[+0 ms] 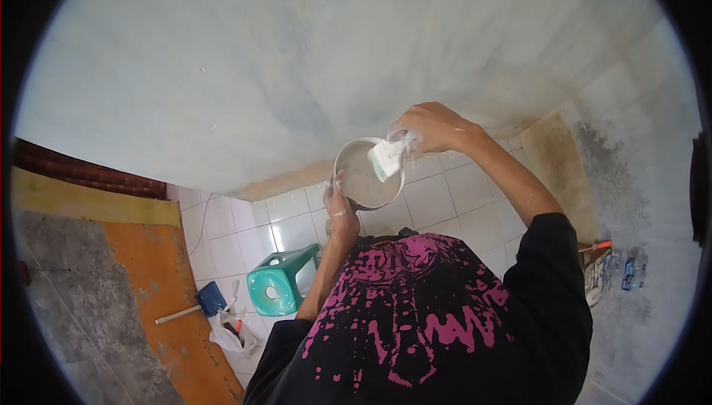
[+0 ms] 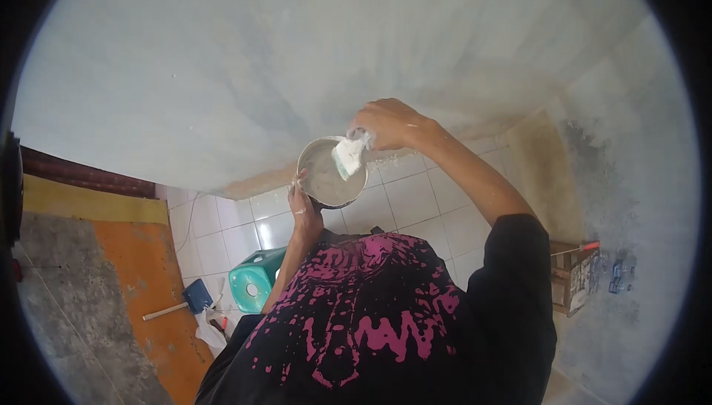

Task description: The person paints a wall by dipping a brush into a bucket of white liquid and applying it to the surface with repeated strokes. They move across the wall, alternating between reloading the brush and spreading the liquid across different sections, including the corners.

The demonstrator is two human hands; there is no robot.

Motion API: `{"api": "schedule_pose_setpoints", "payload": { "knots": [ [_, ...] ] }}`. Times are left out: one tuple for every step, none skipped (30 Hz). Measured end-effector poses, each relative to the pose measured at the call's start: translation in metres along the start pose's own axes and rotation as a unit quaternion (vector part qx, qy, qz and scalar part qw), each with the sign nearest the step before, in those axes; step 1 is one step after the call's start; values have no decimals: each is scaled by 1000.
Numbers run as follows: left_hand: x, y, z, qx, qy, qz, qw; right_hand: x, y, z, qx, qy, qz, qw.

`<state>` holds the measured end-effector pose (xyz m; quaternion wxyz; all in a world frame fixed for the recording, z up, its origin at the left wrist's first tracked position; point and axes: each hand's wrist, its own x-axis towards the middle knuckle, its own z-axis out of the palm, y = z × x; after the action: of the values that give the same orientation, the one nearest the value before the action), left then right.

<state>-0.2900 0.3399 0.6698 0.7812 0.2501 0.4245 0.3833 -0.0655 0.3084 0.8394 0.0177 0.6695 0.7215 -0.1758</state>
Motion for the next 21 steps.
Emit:
{"api": "schedule_pose_setpoints", "payload": {
  "knots": [
    [-1,0,2,-6,-2,2,1000,-5,6,1,45,32,8,998],
    [-2,2,3,-8,0,4,1000,-10,12,4,43,31,5,999],
    [-3,4,6,-16,-6,8,1000,-15,19,9,51,59,-5,997],
    [-4,5,8,-23,-11,11,1000,-18,25,15,59,86,-15,994],
    [-3,3,7,-25,-9,13,1000,-19,30,20,58,85,-18,995],
    [-3,2,7,-26,-9,22,999,-19,33,25,99,74,-18,992],
    [-2,1,7,-27,-10,31,999,-19,35,29,141,63,-17,988],
    [-3,2,8,-28,-9,31,999,-20,35,33,140,62,-17,988],
    [-4,5,11,-27,-4,22,999,-21,34,36,167,62,-5,984],
    [-4,7,12,-26,1,14,1000,-22,34,39,193,63,6,979],
    [-3,7,12,-26,0,14,1000,-23,33,43,192,64,7,979],
    [-2,7,11,-28,-7,10,1000,-24,33,47,193,66,15,979],
    [-2,6,9,-29,-14,5,999,-25,32,50,196,67,23,978],
    [-1,4,8,-30,-13,5,999,-27,30,52,195,67,23,978],
    [-1,3,7,-26,-17,6,1000,-27,27,54,197,60,43,978],
    [0,2,6,-21,-21,7,1000,-27,23,55,199,54,63,976],
    [1,0,4,-22,-22,7,1000,-28,21,55,198,54,64,977],
    [3,-3,3,-16,-16,9,1000,-28,17,54,182,39,79,979],
    [5,-5,2,-11,-10,11,1000,-28,14,53,166,24,94,981],
    [3,-2,2,-10,-9,11,1000,-28,9,51,167,24,93,981],
    [0,0,3,-3,-9,12,1000,-28,3,47,146,27,92,985]
  ]
}}
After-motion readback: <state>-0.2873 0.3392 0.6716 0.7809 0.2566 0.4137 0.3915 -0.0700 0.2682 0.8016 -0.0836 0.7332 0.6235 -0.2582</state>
